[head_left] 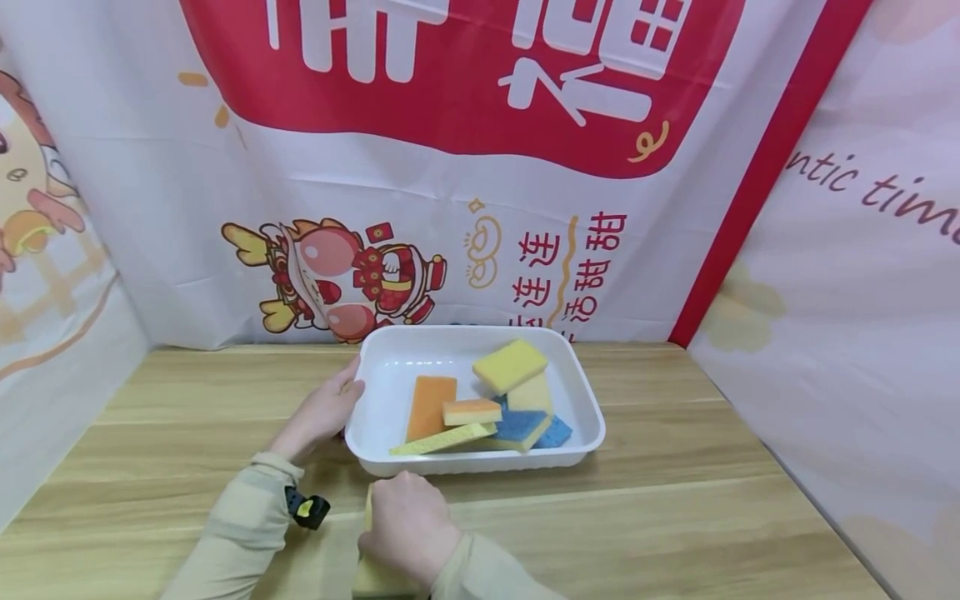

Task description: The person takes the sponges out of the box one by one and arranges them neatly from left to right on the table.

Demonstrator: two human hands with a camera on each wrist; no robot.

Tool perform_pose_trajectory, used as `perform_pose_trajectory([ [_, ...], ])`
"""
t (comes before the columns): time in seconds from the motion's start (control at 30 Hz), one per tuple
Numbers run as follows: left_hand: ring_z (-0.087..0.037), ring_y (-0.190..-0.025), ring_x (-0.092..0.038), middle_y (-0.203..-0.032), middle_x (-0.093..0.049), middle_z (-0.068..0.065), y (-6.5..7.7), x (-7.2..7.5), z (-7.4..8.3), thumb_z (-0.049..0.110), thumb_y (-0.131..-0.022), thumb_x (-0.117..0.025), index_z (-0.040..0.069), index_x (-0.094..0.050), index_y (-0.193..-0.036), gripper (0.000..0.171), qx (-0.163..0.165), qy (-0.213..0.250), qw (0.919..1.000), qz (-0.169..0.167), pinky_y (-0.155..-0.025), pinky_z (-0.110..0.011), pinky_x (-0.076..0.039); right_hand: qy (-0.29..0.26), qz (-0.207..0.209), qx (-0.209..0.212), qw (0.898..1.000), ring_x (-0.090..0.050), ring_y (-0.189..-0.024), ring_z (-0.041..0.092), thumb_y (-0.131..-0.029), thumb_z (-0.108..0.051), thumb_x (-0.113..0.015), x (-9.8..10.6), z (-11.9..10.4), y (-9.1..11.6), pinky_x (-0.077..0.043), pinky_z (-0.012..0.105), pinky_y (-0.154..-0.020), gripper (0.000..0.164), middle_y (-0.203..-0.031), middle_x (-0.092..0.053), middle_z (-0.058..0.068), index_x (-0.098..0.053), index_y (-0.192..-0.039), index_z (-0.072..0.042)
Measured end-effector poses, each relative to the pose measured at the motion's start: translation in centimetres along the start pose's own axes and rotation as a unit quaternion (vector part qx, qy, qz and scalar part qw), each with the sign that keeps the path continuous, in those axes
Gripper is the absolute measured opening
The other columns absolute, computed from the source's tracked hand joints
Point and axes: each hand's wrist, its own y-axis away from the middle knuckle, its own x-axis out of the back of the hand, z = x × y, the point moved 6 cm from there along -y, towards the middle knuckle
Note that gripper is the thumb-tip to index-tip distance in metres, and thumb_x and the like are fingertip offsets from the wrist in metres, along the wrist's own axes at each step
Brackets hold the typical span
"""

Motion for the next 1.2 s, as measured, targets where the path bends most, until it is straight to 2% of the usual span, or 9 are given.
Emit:
perform_pose_trajectory([
  [0.17, -0.032, -0.082, -0.064, -0.155, -0.022, -0.027, 0.04, 0.03, -0.08, 0.031, -0.109, -0.033, 0.02, -0.009, -0.159, 0.058, 0.005, 0.007, 1.0, -0.001, -0.057, -0.038, -0.055, -0.002, -0.004, -0.001, 1.0, -0.053, -0.055, 0.013, -0.069, -0.032, -0.081, 0.04, -0.17, -0.18, -0.043, 0.028, -0.044, 0.034, -0.059, -0.052, -0.002, -0.052, -0.056, -0.02],
  [0.33, -0.028, -0.072, -0.063, -0.153, -0.026, -0.028, 0.12, 0.08, -0.14, 0.031, -0.109, -0.034, 0.021, -0.008, -0.16, 0.058, 0.004, 0.013, 0.9999, -0.002, -0.056, -0.04, -0.055, -0.002, -0.003, -0.002, 1.0, -0.053, -0.055, 0.012, -0.069, -0.033, -0.081, 0.13, -0.26, -0.11, -0.042, 0.028, -0.043, 0.035, -0.058, -0.052, -0.002, -0.052, -0.054, -0.02],
  [0.43, -0.026, -0.062, -0.061, -0.147, -0.033, -0.029, 0.25, 0.04, -0.33, 0.031, -0.109, -0.034, 0.023, -0.008, -0.16, 0.058, 0.008, 0.02, 0.9998, -0.002, -0.055, -0.044, -0.054, -0.004, -0.006, -0.003, 1.0, -0.052, -0.055, 0.012, -0.07, -0.034, -0.081, 0.04, -0.32, -0.06, -0.041, 0.028, -0.043, 0.035, -0.058, -0.052, -0.003, -0.052, -0.055, -0.02],
  [0.63, -0.024, -0.059, -0.06, -0.139, -0.039, -0.031, 0.31, -0.15, -0.28, 0.033, -0.108, -0.034, 0.022, -0.008, -0.16, 0.058, 0.007, 0.024, 0.9997, -0.005, -0.055, -0.044, -0.054, 0.007, -0.003, -0.005, 1.0, -0.054, -0.057, 0.012, -0.071, -0.036, -0.08, 0.0, -0.34, -0.04, -0.042, 0.028, -0.043, 0.037, -0.059, -0.054, -0.002, -0.052, -0.054, -0.02],
  [0.77, -0.021, -0.051, -0.055, -0.122, -0.052, -0.031, 0.25, -0.03, -0.16, 0.03, -0.108, -0.035, 0.02, -0.01, -0.16, 0.058, -0.002, 0.029, 0.9996, 0.0, -0.05, -0.042, -0.052, 0.011, 0.008, 0.001, 1.0, -0.054, -0.057, 0.013, -0.071, -0.036, -0.079, 0.24, -0.43, -0.06, -0.042, 0.028, -0.044, 0.036, -0.061, -0.055, -0.002, -0.052, -0.053, -0.02],
  [0.9, -0.019, -0.046, -0.051, -0.101, -0.061, -0.025, 0.23, 0.06, -0.16, 0.028, -0.108, -0.035, 0.02, -0.011, -0.16, 0.058, -0.009, 0.037, 0.9993, 0.0, -0.047, -0.04, -0.05, 0.009, 0.008, 0.0, 1.0, -0.055, -0.056, 0.013, -0.071, -0.036, -0.079, 0.27, -0.52, -0.15, -0.042, 0.028, -0.043, 0.036, -0.061, -0.056, -0.001, -0.053, -0.053, -0.019],
  [1.07, -0.018, -0.046, -0.052, -0.089, -0.063, -0.02, 0.22, 0.07, -0.16, 0.028, -0.108, -0.036, 0.02, -0.011, -0.16, 0.057, -0.01, 0.036, 0.9993, -0.001, -0.046, -0.039, -0.05, 0.0, -0.002, -0.002, 1.0, -0.056, -0.057, 0.014, -0.072, -0.035, -0.079, 0.03, -0.62, -0.37, -0.043, 0.028, -0.043, 0.036, -0.062, -0.057, -0.001, -0.053, -0.054, -0.018],
  [1.2, -0.019, -0.046, -0.052, -0.089, -0.063, -0.019, 0.18, 0.04, -0.28, 0.03, -0.108, -0.035, 0.021, -0.011, -0.16, 0.058, -0.005, 0.032, 0.9995, -0.002, -0.046, -0.039, -0.05, -0.002, -0.008, -0.004, 1.0, -0.056, -0.058, 0.014, -0.072, -0.034, -0.079, -0.12, -0.71, -0.4, -0.043, 0.028, -0.043, 0.035, -0.064, -0.058, -0.001, -0.054, -0.055, -0.017],
])
